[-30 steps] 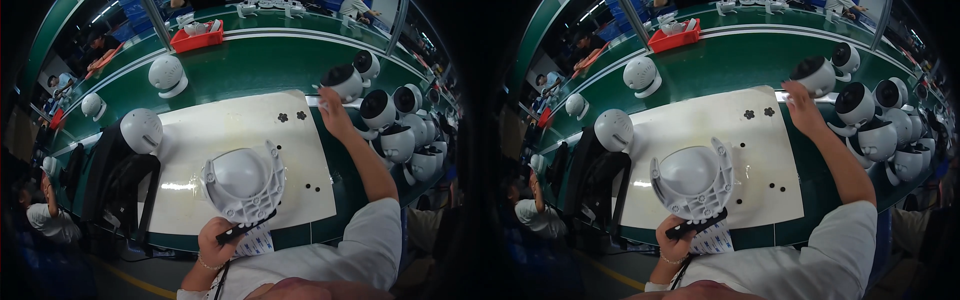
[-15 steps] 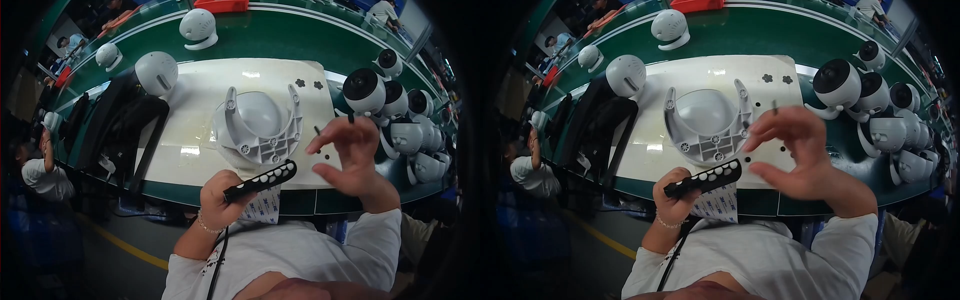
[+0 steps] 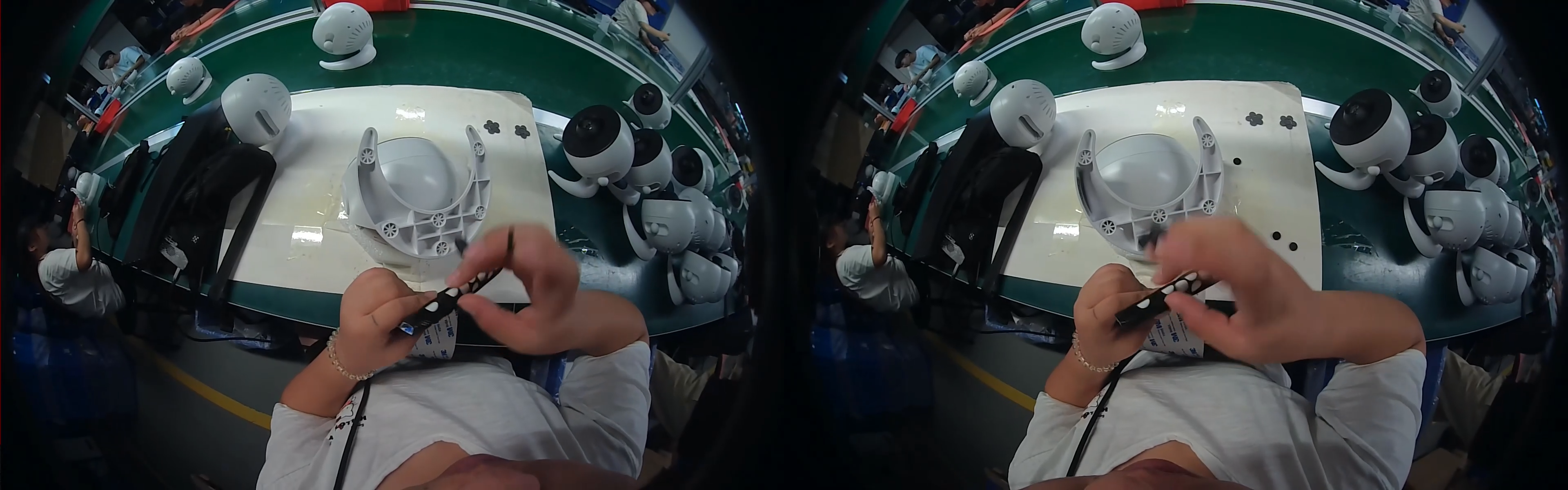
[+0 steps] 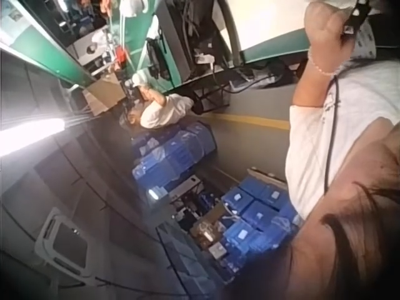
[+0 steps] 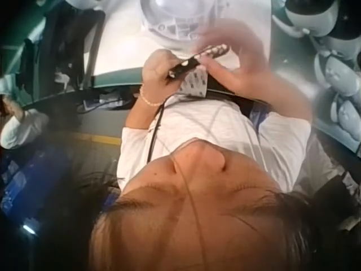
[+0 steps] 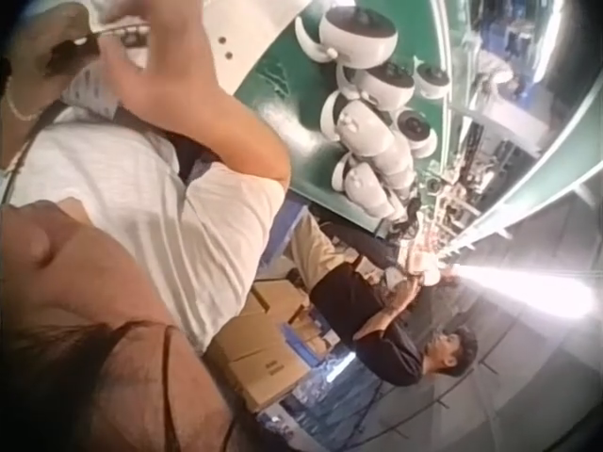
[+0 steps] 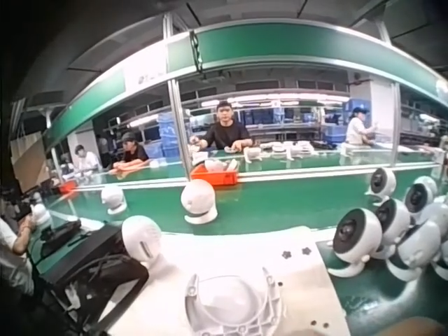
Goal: Assemble camera housing units by inserting small black components into the base.
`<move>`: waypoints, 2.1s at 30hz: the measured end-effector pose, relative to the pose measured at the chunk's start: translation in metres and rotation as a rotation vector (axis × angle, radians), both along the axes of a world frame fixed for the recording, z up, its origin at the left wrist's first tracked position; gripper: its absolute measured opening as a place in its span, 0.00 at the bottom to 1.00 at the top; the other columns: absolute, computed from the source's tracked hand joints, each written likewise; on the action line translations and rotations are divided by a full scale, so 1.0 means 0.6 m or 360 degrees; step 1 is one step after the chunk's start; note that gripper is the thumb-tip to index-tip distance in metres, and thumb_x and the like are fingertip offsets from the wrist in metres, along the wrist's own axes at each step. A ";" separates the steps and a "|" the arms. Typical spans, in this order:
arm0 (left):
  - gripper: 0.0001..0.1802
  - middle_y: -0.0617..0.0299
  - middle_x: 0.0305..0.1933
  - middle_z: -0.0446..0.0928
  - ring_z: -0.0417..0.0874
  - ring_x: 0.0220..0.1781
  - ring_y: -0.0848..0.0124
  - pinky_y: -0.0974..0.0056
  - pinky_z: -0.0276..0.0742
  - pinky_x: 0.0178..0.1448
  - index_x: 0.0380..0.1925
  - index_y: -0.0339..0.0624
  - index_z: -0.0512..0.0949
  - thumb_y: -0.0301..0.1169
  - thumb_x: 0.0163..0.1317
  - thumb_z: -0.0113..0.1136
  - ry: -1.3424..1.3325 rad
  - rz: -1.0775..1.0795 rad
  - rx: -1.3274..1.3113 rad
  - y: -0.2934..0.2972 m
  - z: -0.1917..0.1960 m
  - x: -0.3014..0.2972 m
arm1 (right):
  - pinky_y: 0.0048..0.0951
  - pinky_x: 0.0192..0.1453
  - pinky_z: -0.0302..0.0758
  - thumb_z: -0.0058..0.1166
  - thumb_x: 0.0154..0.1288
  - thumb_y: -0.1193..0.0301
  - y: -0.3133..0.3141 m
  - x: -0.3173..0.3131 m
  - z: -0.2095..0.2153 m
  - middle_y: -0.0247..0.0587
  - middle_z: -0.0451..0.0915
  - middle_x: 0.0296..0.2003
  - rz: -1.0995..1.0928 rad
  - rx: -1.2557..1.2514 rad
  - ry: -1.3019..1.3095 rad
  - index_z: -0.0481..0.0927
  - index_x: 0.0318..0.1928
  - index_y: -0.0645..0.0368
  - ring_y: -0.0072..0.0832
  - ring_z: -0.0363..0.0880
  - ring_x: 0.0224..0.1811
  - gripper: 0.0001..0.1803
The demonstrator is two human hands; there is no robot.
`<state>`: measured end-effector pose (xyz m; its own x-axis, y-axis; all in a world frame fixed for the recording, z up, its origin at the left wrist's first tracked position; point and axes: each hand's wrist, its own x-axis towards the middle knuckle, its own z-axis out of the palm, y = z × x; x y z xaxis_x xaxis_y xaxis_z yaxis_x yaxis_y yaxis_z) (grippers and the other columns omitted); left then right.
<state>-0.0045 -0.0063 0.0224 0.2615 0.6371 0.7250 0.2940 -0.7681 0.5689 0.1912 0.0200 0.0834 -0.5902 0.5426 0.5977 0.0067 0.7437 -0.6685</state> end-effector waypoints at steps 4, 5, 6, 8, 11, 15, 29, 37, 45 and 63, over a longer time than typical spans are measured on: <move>0.25 0.62 0.22 0.70 0.70 0.22 0.64 0.63 0.64 0.28 0.32 0.38 0.78 0.21 0.23 0.56 0.0130 -0.0025 0.0044 -0.001 0.006 0.000 | 0.27 0.40 0.72 0.50 0.46 0.90 -0.003 -0.002 -0.001 0.45 0.65 0.46 0.0247 -0.0296 0.0128 0.61 0.57 0.56 0.30 0.73 0.38 0.35; 0.25 0.62 0.22 0.71 0.70 0.22 0.64 0.63 0.64 0.28 0.32 0.38 0.78 0.21 0.23 0.56 0.0177 -0.0037 0.0050 -0.001 0.008 -0.001 | 0.27 0.39 0.72 0.51 0.45 0.91 -0.005 -0.001 0.002 0.43 0.66 0.43 0.0242 -0.0274 0.0130 0.61 0.57 0.55 0.31 0.73 0.39 0.36; 0.25 0.62 0.22 0.71 0.70 0.22 0.64 0.63 0.64 0.28 0.32 0.38 0.78 0.21 0.23 0.56 0.0180 -0.0045 0.0050 0.000 0.007 -0.001 | 0.27 0.39 0.72 0.51 0.45 0.91 -0.005 0.000 0.001 0.43 0.66 0.43 0.0235 -0.0273 0.0134 0.61 0.57 0.55 0.31 0.73 0.39 0.36; 0.24 0.61 0.23 0.71 0.70 0.23 0.64 0.63 0.64 0.29 0.31 0.38 0.78 0.22 0.23 0.56 0.0140 -0.0121 -0.0014 0.001 0.005 -0.001 | 0.26 0.34 0.76 0.58 0.43 0.89 -0.006 0.003 -0.002 0.46 0.69 0.39 0.0169 0.0254 0.0041 0.57 0.54 0.52 0.30 0.77 0.35 0.38; 0.22 0.61 0.23 0.73 0.72 0.24 0.65 0.64 0.65 0.28 0.31 0.38 0.78 0.21 0.26 0.57 0.0103 -0.0005 -0.0044 -0.008 0.005 -0.002 | 0.24 0.30 0.75 0.58 0.41 0.90 0.012 0.007 -0.001 0.44 0.70 0.35 0.0038 0.0228 0.0143 0.59 0.50 0.53 0.29 0.76 0.33 0.36; 0.17 0.54 0.37 0.72 0.75 0.29 0.66 0.67 0.69 0.28 0.31 0.38 0.75 0.21 0.35 0.64 0.0038 0.0239 0.0038 -0.015 -0.004 -0.008 | 0.24 0.46 0.70 0.47 0.52 0.89 0.112 0.023 -0.013 0.39 0.62 0.44 -0.0325 -0.0268 0.0541 0.46 0.62 0.47 0.21 0.69 0.40 0.42; 0.13 0.41 0.65 0.50 0.79 0.32 0.66 0.70 0.75 0.34 0.26 0.30 0.76 0.19 0.37 0.68 0.0234 0.0333 0.0142 0.022 -0.038 -0.015 | 0.23 0.40 0.71 0.47 0.55 0.85 0.136 0.020 -0.032 0.42 0.69 0.45 -0.0576 -0.0041 0.0210 0.56 0.58 0.52 0.24 0.75 0.40 0.31; 0.11 0.45 0.63 0.57 0.79 0.27 0.62 0.66 0.73 0.29 0.23 0.26 0.75 0.17 0.35 0.64 0.0077 0.0341 0.0168 0.028 -0.048 -0.010 | 0.23 0.38 0.69 0.55 0.49 0.83 0.105 0.046 -0.029 0.38 0.74 0.41 -0.0762 0.0534 -0.0005 0.60 0.55 0.55 0.28 0.73 0.36 0.31; 0.12 0.47 0.65 0.54 0.78 0.26 0.64 0.68 0.73 0.29 0.23 0.24 0.75 0.16 0.34 0.63 0.0003 0.0315 0.0187 0.034 -0.044 -0.003 | 0.14 0.37 0.64 0.49 0.58 0.81 0.058 0.030 -0.034 0.34 0.69 0.34 -0.0290 -0.1229 0.0402 0.51 0.60 0.57 0.13 0.66 0.30 0.32; 0.13 0.45 0.65 0.54 0.77 0.25 0.65 0.68 0.72 0.29 0.24 0.25 0.75 0.16 0.32 0.62 0.0058 0.0423 0.0152 0.030 -0.040 0.001 | 0.27 0.49 0.63 0.60 0.51 0.71 0.052 0.027 -0.030 0.45 0.60 0.55 -0.0813 0.0211 -0.0219 0.73 0.38 0.54 0.28 0.66 0.45 0.14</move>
